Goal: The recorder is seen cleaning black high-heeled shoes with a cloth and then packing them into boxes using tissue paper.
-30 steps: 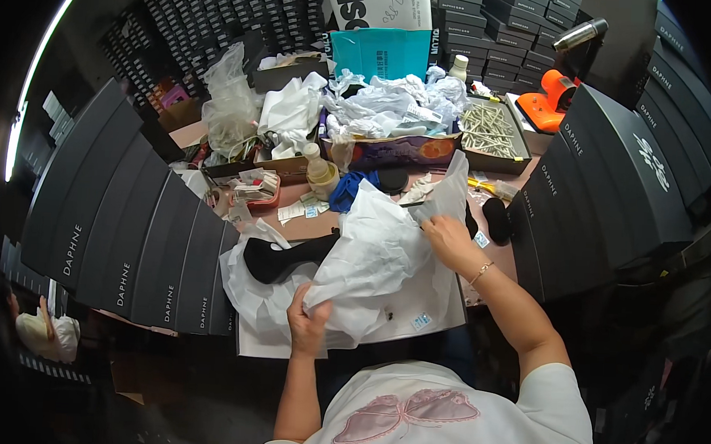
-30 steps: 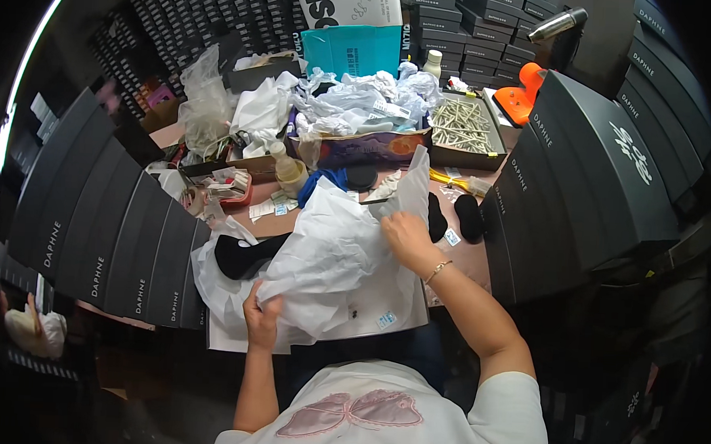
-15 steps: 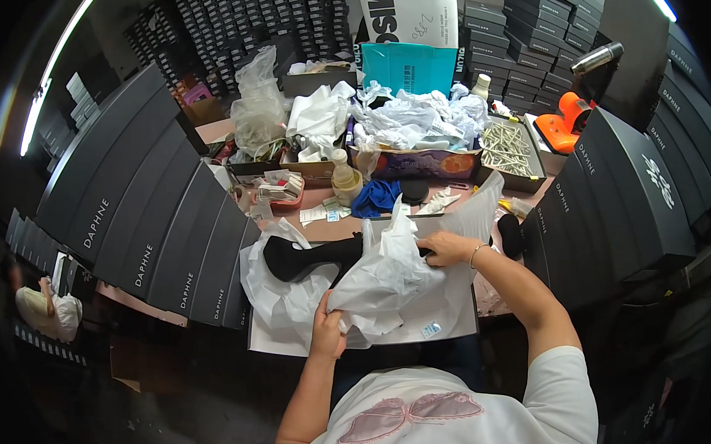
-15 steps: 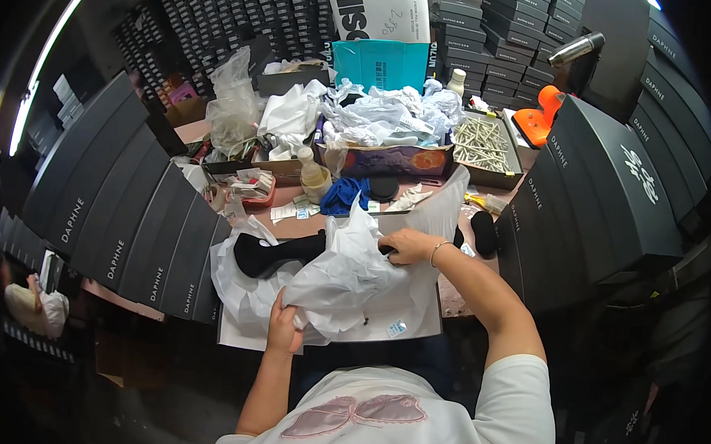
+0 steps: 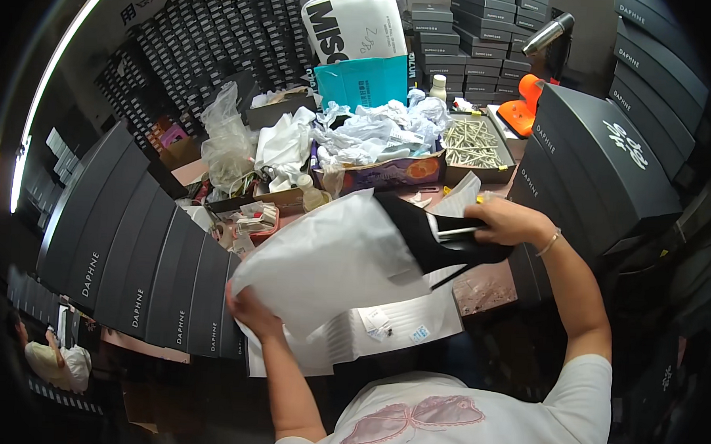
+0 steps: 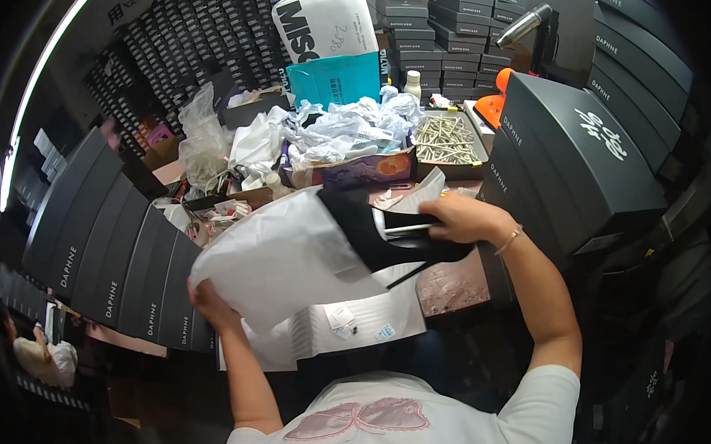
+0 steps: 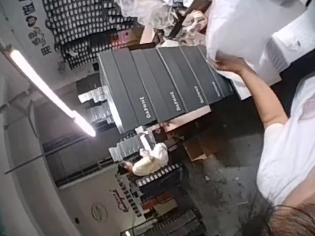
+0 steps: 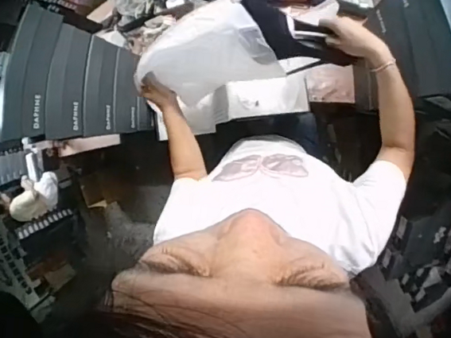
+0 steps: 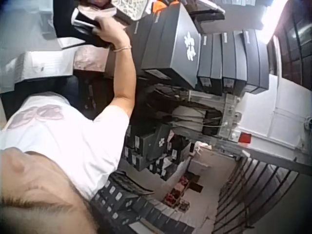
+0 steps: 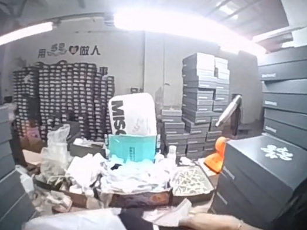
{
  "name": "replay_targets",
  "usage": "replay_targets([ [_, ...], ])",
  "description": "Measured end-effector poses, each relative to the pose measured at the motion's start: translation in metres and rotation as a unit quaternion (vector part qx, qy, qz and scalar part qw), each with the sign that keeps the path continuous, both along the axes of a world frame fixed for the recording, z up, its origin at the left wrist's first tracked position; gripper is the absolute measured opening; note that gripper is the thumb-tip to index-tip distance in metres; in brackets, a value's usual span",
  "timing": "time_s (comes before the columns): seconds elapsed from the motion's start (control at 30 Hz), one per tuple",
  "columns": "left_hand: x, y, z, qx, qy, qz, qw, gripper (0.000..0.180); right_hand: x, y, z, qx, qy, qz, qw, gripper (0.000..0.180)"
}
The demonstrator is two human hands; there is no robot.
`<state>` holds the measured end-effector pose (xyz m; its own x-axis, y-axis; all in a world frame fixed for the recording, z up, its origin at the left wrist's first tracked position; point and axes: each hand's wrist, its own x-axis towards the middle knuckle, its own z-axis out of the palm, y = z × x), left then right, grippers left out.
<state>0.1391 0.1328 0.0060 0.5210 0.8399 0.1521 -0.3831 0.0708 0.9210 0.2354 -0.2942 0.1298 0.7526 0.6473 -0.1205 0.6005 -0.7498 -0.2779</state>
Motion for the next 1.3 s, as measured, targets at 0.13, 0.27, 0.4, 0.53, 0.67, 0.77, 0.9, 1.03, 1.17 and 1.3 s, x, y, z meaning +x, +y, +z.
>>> replay_targets([
  [0.13,-0.003,-0.040,0.020,0.197,-0.087,-0.021,0.976,0.025,-0.022,-0.063,-0.040,0.149,0.034,-0.159,0.975,0.025],
  [0.27,0.012,-0.133,-0.026,0.679,0.058,-0.386,0.622,0.034,-0.013,-0.071,-0.097,0.360,0.108,-0.204,0.904,0.018],
  [0.4,0.001,-0.141,-0.038,0.446,0.215,-0.653,0.574,0.055,-0.040,-0.035,-0.078,0.356,0.067,-0.209,0.908,0.020],
  [0.53,-0.009,-0.139,0.003,-0.064,-0.018,-0.541,0.838,0.072,-0.077,0.023,-0.060,0.275,0.049,-0.151,0.948,0.027],
  [0.67,-0.022,-0.152,-0.006,-0.205,-0.004,-0.449,0.870,0.070,-0.089,0.086,-0.085,0.311,0.008,-0.056,0.949,0.021],
  [0.77,-0.040,-0.169,-0.010,-0.273,0.028,-0.504,0.819,0.085,-0.094,0.107,-0.099,0.260,0.004,-0.007,0.966,0.025],
  [0.9,-0.046,-0.150,-0.022,-0.231,0.051,-0.477,0.847,0.073,-0.094,0.102,-0.083,0.176,-0.021,0.008,0.984,0.035],
  [1.03,-0.038,-0.117,-0.023,-0.142,0.046,-0.402,0.903,0.082,-0.065,0.076,-0.066,0.137,-0.182,0.019,0.974,0.028],
  [1.17,-0.034,-0.125,0.009,-0.391,0.038,-0.509,0.766,0.095,0.067,0.011,-0.058,0.009,-0.360,-0.171,0.917,0.022],
  [1.3,-0.032,-0.139,0.008,-0.456,0.069,-0.485,0.743,0.091,0.084,0.040,-0.053,0.206,-0.414,-0.114,0.879,0.043],
])
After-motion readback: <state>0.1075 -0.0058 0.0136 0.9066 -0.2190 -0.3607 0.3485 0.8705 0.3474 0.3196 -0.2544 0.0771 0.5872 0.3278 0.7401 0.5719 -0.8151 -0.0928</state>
